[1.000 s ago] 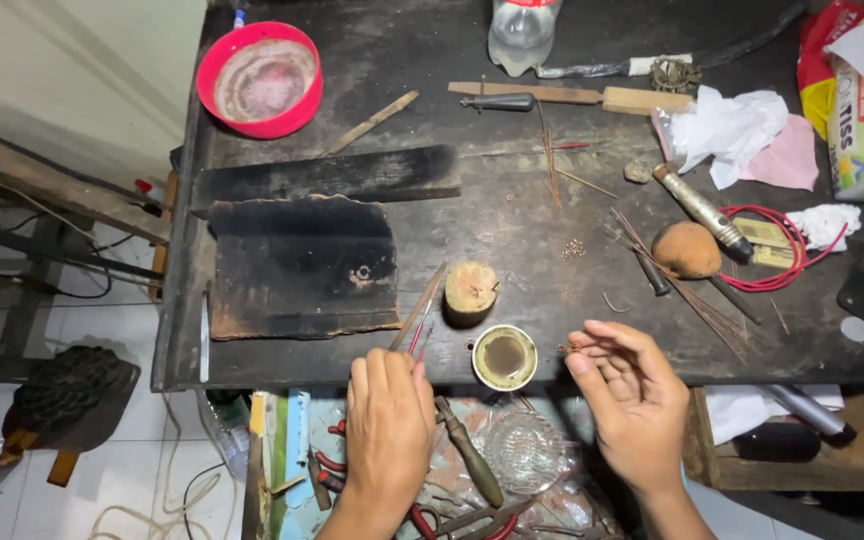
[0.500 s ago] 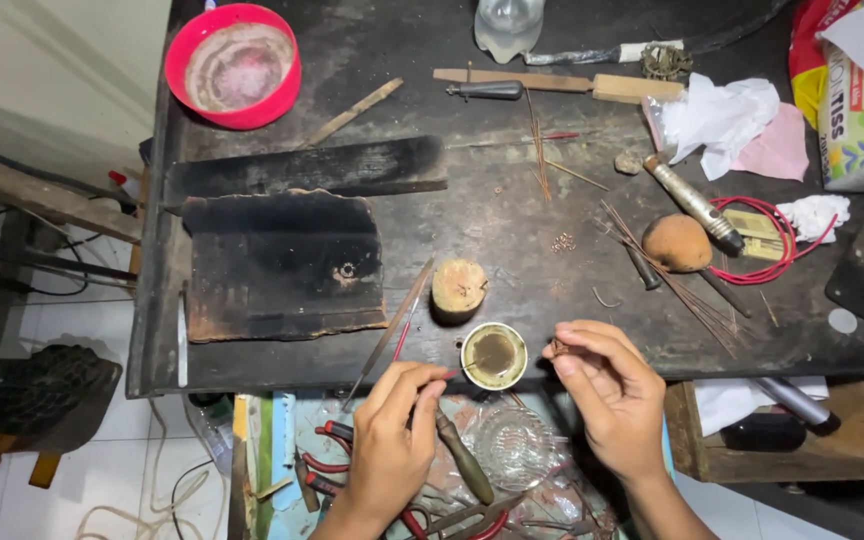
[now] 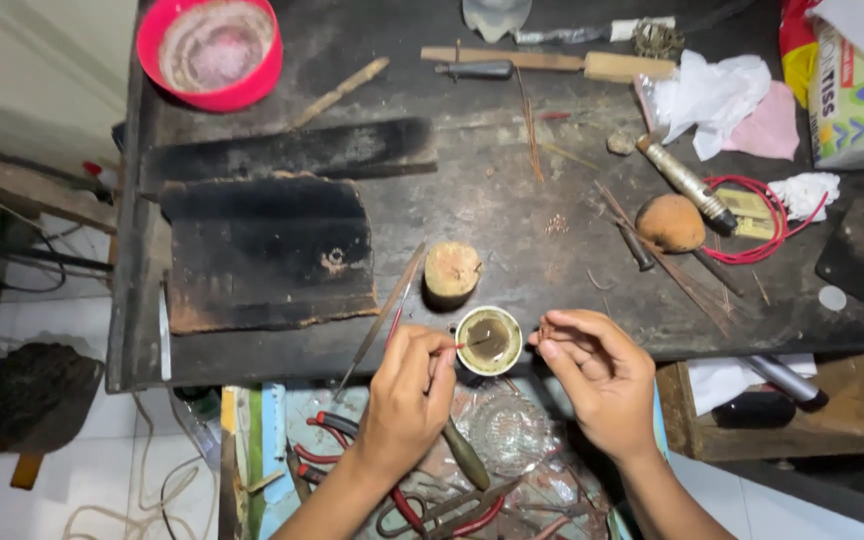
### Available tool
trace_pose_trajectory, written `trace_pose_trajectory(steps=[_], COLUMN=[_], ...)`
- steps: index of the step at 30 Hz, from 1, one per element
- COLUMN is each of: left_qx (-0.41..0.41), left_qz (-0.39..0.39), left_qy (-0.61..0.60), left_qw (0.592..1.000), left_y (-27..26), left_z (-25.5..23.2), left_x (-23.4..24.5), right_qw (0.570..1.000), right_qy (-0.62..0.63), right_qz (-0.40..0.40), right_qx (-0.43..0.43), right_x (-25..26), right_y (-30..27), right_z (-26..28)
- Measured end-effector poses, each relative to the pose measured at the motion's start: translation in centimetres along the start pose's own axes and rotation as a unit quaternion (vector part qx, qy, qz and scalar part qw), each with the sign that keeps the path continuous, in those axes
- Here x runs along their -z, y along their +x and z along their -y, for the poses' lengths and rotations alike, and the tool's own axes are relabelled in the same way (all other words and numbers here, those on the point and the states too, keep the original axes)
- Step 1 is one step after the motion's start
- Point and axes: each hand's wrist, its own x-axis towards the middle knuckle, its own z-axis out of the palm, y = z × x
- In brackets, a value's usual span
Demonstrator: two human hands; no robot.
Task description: The person pours a liquid from a plastic bottle into a small metal container and then uses a thin metal tool to stir or apply the solution to small jewelry components.
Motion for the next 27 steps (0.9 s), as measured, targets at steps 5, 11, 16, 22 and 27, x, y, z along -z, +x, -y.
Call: trace_pose_trajectory(steps=[5,11,16,22,27], left_qx=[0.023,-0.012,-0.017,-0.006,-0.015], left_qz=[-0.009,-0.019,-0.023,-0.024,-0.03], left_qy=[-0.02,-0.013,-0.005,0.007,0.021], left_qw=[0.999,1.0,1.0,1.0,0.999], left_y=[0.3,0.2,0.3,0.2,0.4], left_z=[-0.1,0.1,0.0,0.1,-0.1], left_x=[0.2,-0.7,-0.8,-1.0,-1.1], right_qw=[0.997,0.997,0.998,0.999,0.999], right_qy=[-0.073,-0.068,-0.056,-0.031,-0.031], right_qz=[-0.023,-0.026,-0.014,0.008,0.016], right_qx=[-0.024,-0.013,0.017,0.014,-0.02], right_x=[-0.9,-0.6,-0.4,-0.1,0.3], right_y=[0.0,0.0,0.2,0.4,0.3], right_z=[1.3,0.7,0.8,0.6,0.1])
